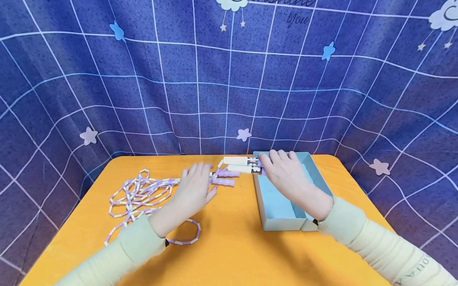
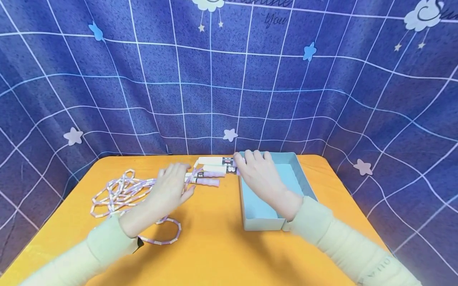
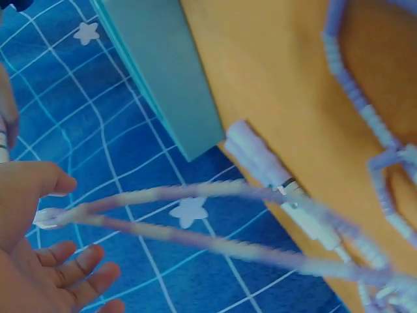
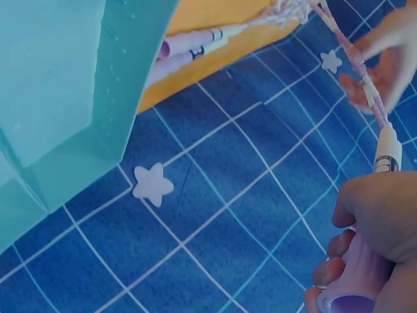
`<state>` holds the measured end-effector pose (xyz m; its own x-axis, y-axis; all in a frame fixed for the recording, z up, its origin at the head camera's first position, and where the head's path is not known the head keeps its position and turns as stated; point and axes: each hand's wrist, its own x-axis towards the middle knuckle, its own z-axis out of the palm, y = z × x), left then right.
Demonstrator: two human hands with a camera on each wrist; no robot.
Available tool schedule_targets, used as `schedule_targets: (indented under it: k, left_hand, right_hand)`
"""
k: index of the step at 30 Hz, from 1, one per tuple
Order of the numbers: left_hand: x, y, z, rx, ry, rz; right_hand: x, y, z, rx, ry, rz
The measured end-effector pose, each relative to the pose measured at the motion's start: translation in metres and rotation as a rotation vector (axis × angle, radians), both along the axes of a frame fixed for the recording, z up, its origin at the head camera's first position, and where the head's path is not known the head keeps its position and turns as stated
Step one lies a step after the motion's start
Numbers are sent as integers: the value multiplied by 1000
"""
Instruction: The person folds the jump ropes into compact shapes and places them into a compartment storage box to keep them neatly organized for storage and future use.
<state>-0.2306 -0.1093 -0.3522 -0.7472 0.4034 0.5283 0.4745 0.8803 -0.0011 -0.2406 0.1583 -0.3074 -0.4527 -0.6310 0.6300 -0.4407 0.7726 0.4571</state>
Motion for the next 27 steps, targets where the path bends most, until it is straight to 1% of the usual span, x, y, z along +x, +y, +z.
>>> schedule_targets:
  k: [5,9,14,19,22,27]
  left_hand:
    - [-2,-3,-12,-15,-15,1]
    - [-3,-6,-25,-20,-13,-8]
    - [-3,-8,-39,-53,-34,-13]
    - [-2,-5,-51,-78,-87,-14]
    - [-2,-3,-57,-73,-129,-22]
    - [-1,-1,-67,-92,-223,-34]
  right_hand:
    - [0,8,9,10,-4,10]
    - [0,13,15,11,4,-6]
    - [-3,19,21,-32,37,-23]
    - [-6,22,27,-101,85,-29]
    - [-6,25,33,-128,111,-35]
    - [-7,31,42,-173,139,-49]
